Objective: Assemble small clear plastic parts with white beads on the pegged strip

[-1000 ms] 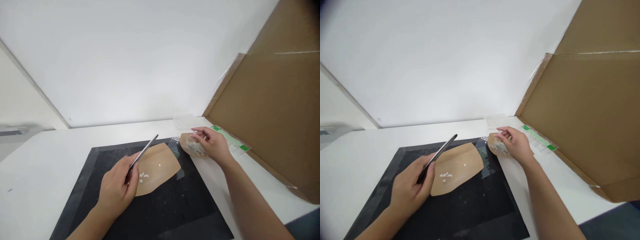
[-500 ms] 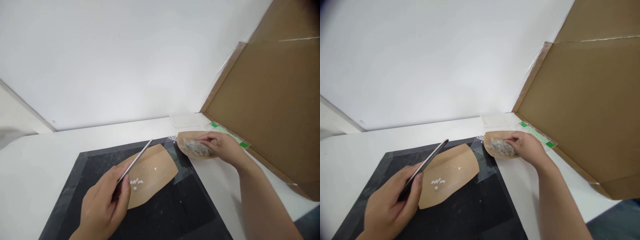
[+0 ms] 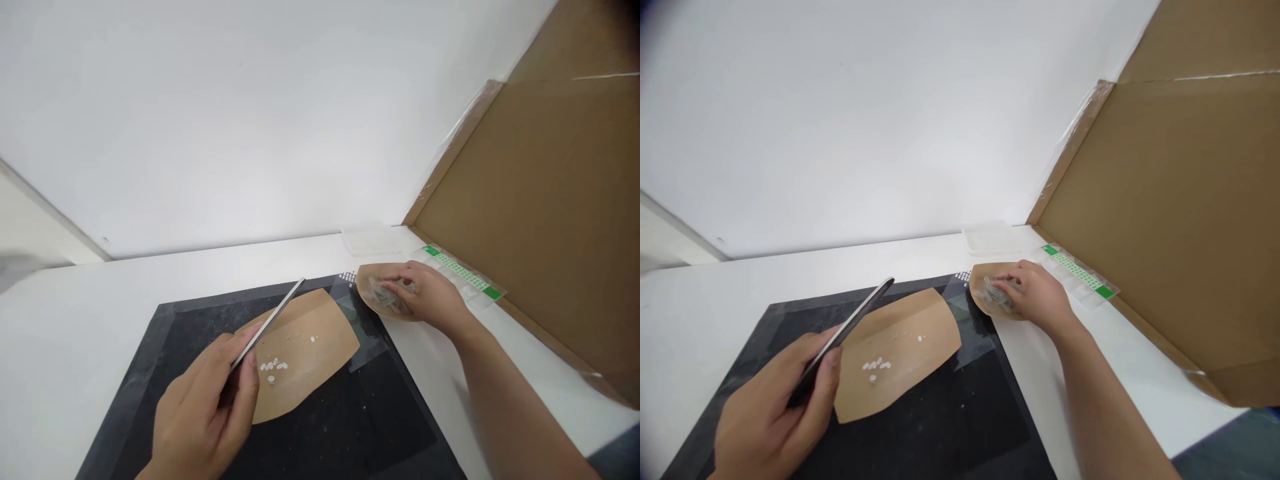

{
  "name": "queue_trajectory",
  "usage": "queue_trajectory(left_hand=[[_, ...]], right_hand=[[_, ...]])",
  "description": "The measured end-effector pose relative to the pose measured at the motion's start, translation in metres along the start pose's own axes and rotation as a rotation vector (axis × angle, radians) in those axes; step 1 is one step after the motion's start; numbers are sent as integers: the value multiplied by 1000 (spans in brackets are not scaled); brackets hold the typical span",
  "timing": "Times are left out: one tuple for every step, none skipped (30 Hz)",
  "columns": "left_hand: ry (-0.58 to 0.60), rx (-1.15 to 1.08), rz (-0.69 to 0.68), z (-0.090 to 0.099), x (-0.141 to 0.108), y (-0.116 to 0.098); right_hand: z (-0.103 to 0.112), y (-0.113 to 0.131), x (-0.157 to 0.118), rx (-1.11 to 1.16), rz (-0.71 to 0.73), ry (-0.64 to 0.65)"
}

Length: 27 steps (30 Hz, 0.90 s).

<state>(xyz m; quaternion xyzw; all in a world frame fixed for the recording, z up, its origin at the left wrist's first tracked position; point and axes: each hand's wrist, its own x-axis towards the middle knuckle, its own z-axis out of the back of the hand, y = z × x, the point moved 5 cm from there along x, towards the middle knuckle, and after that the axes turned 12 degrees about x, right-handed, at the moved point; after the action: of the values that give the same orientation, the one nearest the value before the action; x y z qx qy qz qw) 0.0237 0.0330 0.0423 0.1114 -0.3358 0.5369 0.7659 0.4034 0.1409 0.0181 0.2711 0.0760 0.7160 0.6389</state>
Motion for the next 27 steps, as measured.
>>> queue_trajectory(left_hand=[[-9, -6, -1, 1, 0, 0], [-15, -16, 0, 1, 1, 0], [-17, -28, 1, 2, 1, 0], [-18, -39, 4, 3, 1, -1], [-20, -47, 6, 3, 2, -1], [-22, -51, 7, 4, 2, -1], [-27, -52, 7, 5, 2, -2], [-31, -52, 4, 6, 3, -2], [-33, -53, 0, 6, 3, -3], [-32, -55, -4, 7, 3, -3], [-31, -55, -8, 7, 4, -3], [-31, -56, -9, 7, 4, -3], [-31, -55, -10, 7, 4, -3], [-32, -54, -11, 7, 4, -3], [-33, -53, -13, 8, 4, -3], [-34, -54, -14, 8, 4, -3], [-35, -58, -15, 8, 4, -3], [-39, -62, -14, 8, 4, -3], [-43, -64, -13, 9, 4, -3], [-44, -67, -11, 10, 4, -3], [-41, -70, -8, 10, 5, -3], [-36, -71, -6, 10, 5, -3], [-29, -72, -5, 10, 5, -3], [-24, -73, -7, 10, 5, -3], [-22, -74, -11, 10, 5, -4], [-24, -73, -16, 10, 5, -4], [-28, -71, -23, 10, 5, -4]], right_hand=[[-1, -1, 0, 8, 6, 12], [-2, -2, 1, 15, 9, 21], [-2, -2, 1, 21, 8, 26], [-2, -2, 1, 29, 4, 27], [-1, -1, 1, 41, 2, 25], [0, 0, 1, 61, 1, 22], [1, 2, 1, 85, 0, 14], [3, 4, 0, 111, 1, 2], [5, 6, 0, 136, 3, -14], [6, 8, 0, 158, 6, -31], [8, 10, -1, 179, 9, -46], [9, 12, -1, 198, 12, -57], [10, 14, -2, 215, 14, -65], [11, 15, -2, 228, 14, -70], [12, 16, -2, 239, 11, -76], [13, 16, -2, 245, 3, -82], [14, 15, -3, 250, -9, -88], [15, 14, -3, 254, -24, -95], [16, 13, -3, 257, -39, -99], [16, 11, -3, 262, -53, -103], [17, 10, -3, 268, -63, -106], [18, 9, -3, 274, -68, -108], [18, 8, -3, 282, -73, -110], [19, 8, -3, 295, -81, -111], [19, 7, -3, 314, -91, -110], [18, 7, -3, 339, -102, -108], [18, 6, -3, 371, -111, -103]])
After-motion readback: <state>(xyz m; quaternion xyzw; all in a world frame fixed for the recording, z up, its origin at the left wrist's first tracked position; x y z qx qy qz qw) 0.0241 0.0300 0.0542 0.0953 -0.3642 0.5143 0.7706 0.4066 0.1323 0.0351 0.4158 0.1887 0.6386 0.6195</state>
